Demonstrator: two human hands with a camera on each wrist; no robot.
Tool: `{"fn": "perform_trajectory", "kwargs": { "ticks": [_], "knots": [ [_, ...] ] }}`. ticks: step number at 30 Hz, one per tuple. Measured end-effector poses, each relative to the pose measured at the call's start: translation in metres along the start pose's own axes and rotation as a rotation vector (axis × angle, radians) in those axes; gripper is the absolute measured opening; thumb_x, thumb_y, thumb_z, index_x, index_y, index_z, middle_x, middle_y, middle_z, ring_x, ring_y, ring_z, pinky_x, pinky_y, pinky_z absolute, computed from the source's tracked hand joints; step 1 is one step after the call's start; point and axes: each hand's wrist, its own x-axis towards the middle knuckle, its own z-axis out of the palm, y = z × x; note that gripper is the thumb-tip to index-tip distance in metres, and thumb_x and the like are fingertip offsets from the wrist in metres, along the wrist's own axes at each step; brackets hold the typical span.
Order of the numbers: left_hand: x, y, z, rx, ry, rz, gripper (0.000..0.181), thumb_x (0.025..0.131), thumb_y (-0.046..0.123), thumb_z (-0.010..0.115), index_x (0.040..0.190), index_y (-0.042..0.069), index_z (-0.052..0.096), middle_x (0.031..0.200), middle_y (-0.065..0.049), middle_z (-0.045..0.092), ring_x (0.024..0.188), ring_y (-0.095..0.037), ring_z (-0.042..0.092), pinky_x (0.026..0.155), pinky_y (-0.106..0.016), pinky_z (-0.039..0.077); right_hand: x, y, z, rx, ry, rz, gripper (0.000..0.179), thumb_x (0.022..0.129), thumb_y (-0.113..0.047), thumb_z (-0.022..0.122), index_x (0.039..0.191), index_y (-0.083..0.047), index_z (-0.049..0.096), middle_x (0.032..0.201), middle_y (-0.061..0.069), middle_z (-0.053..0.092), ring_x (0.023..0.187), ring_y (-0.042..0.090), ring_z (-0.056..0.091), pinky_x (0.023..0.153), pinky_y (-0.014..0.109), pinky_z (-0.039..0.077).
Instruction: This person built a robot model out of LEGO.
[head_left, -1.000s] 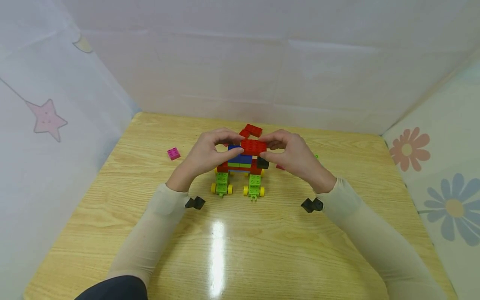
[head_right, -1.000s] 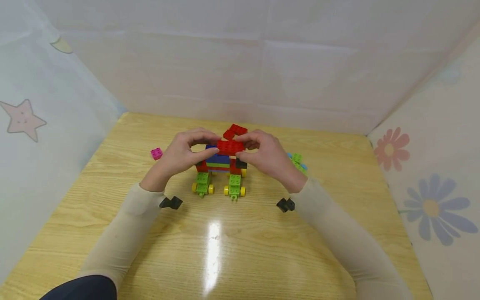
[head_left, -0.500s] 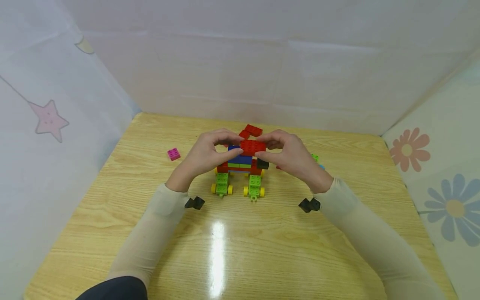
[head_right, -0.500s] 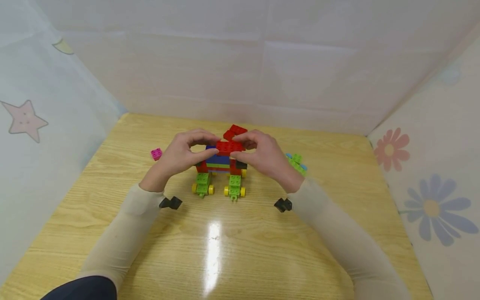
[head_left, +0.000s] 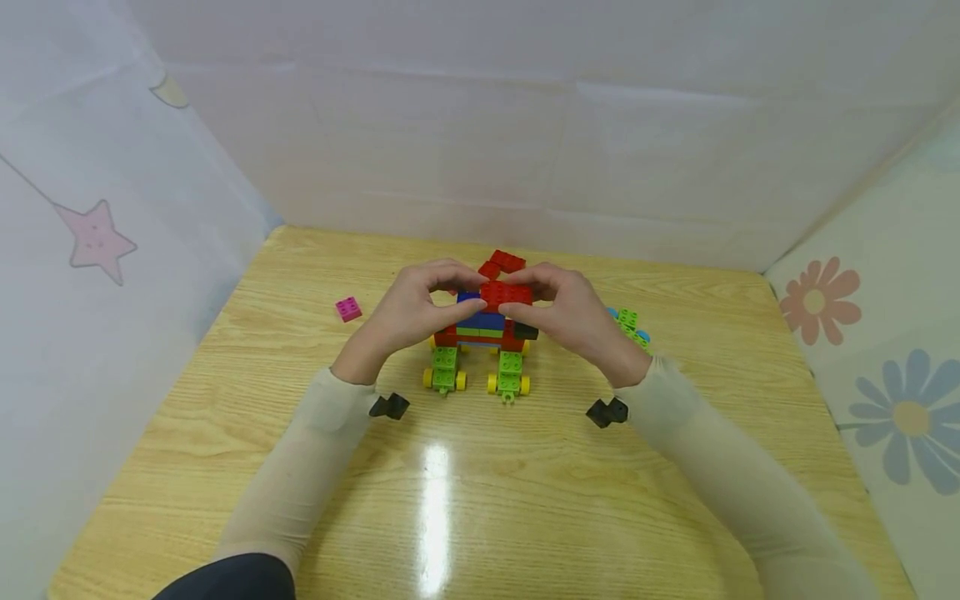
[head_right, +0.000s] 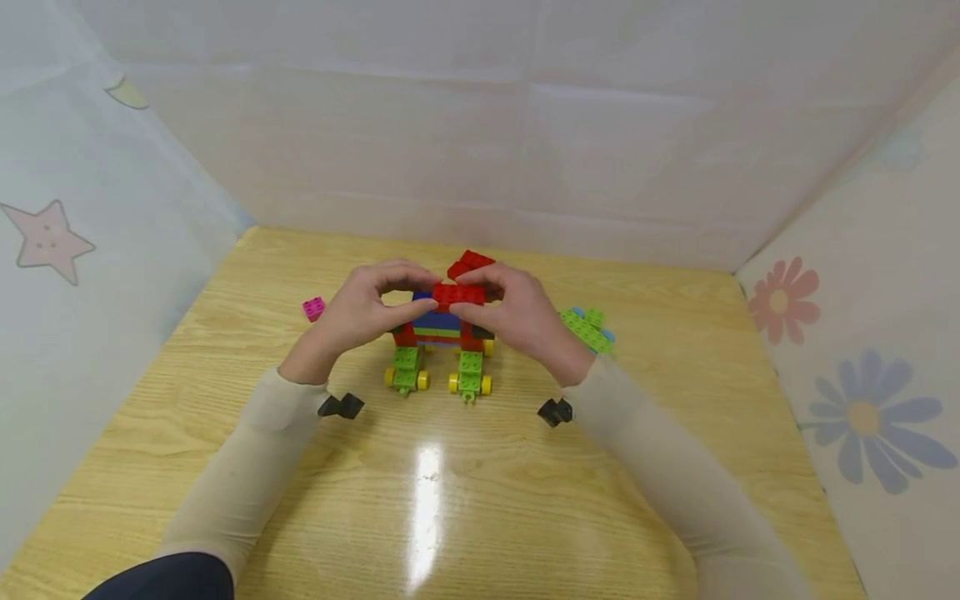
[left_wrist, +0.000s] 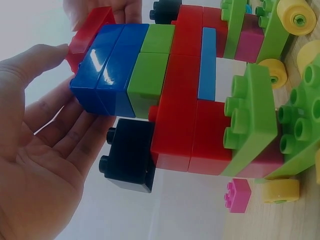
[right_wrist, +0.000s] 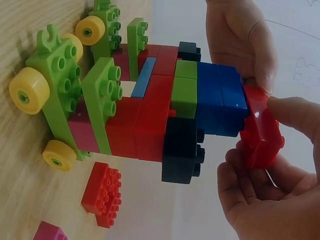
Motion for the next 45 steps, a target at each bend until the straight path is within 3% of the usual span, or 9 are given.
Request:
{"fn": "perform_trajectory", "kwargs": {
  "ticks": [6,17,27,35,39,45],
  "knots": [
    [-0.0002,0.0004,0.0,-0.015,-0.005,-0.008,0.032,0.103,0.031,0.084,0.132,0.019,0.081,0.131,0.0,0.079,0.122,-0.034,0.074,0.11,-0.051,0.058,0.0003,0.0017,0.0021,0.003,0.005,0.0,0.042,0.104,-0.032,0.083,0.143,-0.02,0.075,0.142,0.003,0.072,0.124,0.026,0.072,0.095,0.04,0.064],
    [0.0015,-0.0003,0.0003,-0.018,-0.015,-0.006,0.031,0.104,0.029,0.083,0.132,0.017,0.081,0.131,-0.003,0.079,0.122,-0.033,0.074,0.112,-0.055,0.058,0.0022,0.0037,0.0025,0.01,0.005,-0.002,0.039,0.104,-0.031,0.083,0.14,-0.019,0.076,0.139,0.003,0.074,0.122,0.026,0.073,0.094,0.039,0.065],
    [0.002,-0.0006,0.0009,-0.026,-0.012,-0.019,0.028,0.102,0.029,0.085,0.128,0.018,0.082,0.127,0.001,0.08,0.116,-0.018,0.074,0.111,-0.05,0.059,0.0027,0.0033,0.0021,0.005,0.006,0.005,0.039,0.102,-0.033,0.085,0.138,-0.021,0.078,0.136,0.001,0.075,0.122,0.025,0.073,0.1,0.046,0.063],
    [0.0018,-0.0019,-0.0012,-0.06,-0.024,-0.01,0.029,0.101,0.026,0.087,0.128,0.016,0.081,0.127,-0.002,0.079,0.119,-0.029,0.074,0.114,-0.061,0.057,0.0038,0.0026,0.001,0.003,0.005,0.005,0.037,0.101,-0.035,0.087,0.134,-0.023,0.079,0.132,0.0,0.077,0.12,0.025,0.073,0.101,0.047,0.063],
    [0.0022,-0.0017,-0.002,-0.057,-0.033,-0.011,0.03,0.101,0.026,0.087,0.128,0.014,0.081,0.129,-0.004,0.079,0.12,-0.031,0.075,0.114,-0.06,0.058,0.0042,0.0025,0.0,0.003,0.002,-0.003,0.035,0.1,-0.034,0.088,0.132,-0.022,0.081,0.128,0.001,0.078,0.117,0.026,0.074,0.099,0.047,0.062],
    [0.0025,-0.0011,-0.0013,-0.044,-0.046,-0.016,0.03,0.102,0.027,0.086,0.129,0.015,0.081,0.129,-0.003,0.079,0.118,-0.023,0.076,0.114,-0.052,0.06,0.004,0.0037,-0.0014,-0.009,-0.008,0.001,0.036,0.1,-0.035,0.087,0.133,-0.022,0.08,0.129,0.001,0.078,0.117,0.025,0.074,0.098,0.045,0.062]
  ]
}}
